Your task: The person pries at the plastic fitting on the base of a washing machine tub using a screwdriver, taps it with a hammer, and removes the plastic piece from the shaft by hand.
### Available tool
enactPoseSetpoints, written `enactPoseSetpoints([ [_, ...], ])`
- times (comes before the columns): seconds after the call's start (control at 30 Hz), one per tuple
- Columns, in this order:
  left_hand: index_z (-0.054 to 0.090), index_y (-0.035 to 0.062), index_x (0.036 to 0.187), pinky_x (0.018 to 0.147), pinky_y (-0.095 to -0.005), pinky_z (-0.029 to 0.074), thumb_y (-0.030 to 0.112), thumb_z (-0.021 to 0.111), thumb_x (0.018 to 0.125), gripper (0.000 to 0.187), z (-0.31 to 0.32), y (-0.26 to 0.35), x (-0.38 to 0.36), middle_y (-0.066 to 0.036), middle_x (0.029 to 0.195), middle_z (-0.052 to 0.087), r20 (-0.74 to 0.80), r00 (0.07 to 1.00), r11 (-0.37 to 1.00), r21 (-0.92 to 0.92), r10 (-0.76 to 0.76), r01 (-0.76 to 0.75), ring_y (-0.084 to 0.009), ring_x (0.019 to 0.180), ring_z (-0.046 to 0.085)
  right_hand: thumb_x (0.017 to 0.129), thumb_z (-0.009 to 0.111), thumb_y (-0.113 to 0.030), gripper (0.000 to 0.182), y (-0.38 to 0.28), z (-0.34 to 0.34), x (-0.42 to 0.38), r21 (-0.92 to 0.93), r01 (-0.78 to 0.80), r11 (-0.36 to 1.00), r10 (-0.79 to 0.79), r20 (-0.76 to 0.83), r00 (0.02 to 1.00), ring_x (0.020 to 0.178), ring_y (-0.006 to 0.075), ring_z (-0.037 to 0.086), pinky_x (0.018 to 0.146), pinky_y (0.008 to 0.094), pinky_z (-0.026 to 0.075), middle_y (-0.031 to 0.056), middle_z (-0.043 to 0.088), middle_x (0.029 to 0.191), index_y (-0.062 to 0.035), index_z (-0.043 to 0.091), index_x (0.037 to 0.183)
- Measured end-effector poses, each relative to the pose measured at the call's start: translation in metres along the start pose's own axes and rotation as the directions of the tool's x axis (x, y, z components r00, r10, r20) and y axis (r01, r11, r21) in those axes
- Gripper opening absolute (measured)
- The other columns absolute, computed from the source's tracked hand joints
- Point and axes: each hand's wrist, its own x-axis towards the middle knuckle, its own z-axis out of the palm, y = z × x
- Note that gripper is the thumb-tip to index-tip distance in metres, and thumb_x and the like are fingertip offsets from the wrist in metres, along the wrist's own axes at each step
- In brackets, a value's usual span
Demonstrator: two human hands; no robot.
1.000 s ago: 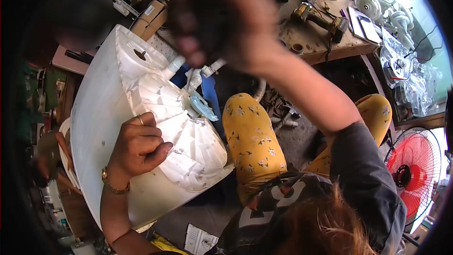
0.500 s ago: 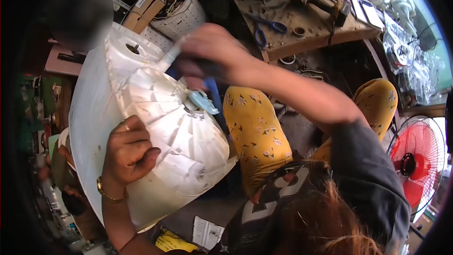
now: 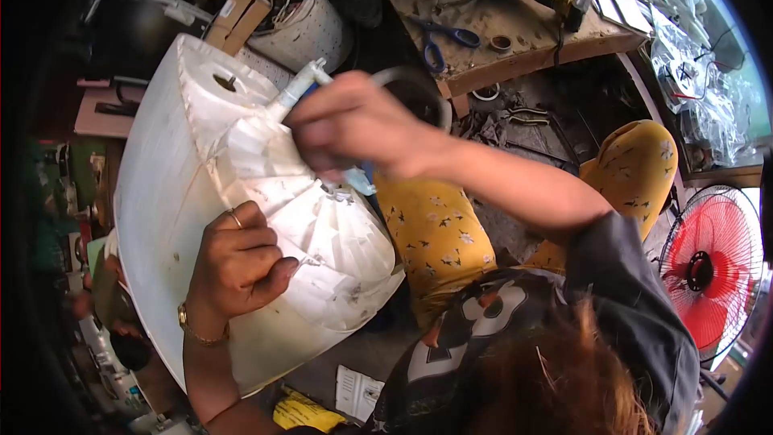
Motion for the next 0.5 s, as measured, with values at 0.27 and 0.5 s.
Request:
enactPoseSetpoints([
  [0.27, 0.048, 0.0031, 0.055, 0.052, -0.0359, 0.039, 0.007, 0.069, 0.063, 0.023, -0.006, -0.003, -0.010, -0.007, 0.059, 0.050, 0.048, 0.998, 0.999, 0.013, -0.033, 0.032, -0.0267, 0.052, 0.044, 0.086, 0.052, -0.020, 0.035, 0.018, 0.038, 0.019, 0.001, -0.005, 1.000, 0.005, -0.021, 1.000, 0.047, 0.0110, 0.051, 0.044, 0.0263, 0.039, 0.0038, 0.052, 0.052, -0.0027, 0.053, 0.055],
  [0.5, 0.044, 0.0038, 0.051, 0.047, -0.0346, 0.036, 0.009, 0.068, 0.057, 0.025, -0.010, -0.004, -0.016, -0.006, 0.053, 0.045, -0.023, 0.998, 0.998, -0.007, -0.058, 0.058, -0.0255, 0.051, 0.041, 0.088, 0.056, -0.025, 0.031, 0.001, 0.018, 0.066, -0.361, 0.312, 0.879, -0.405, -0.221, 0.887, 0.050, 0.0133, 0.056, 0.047, 0.0284, 0.044, 0.0046, 0.054, 0.054, -0.0002, 0.059, 0.070],
])
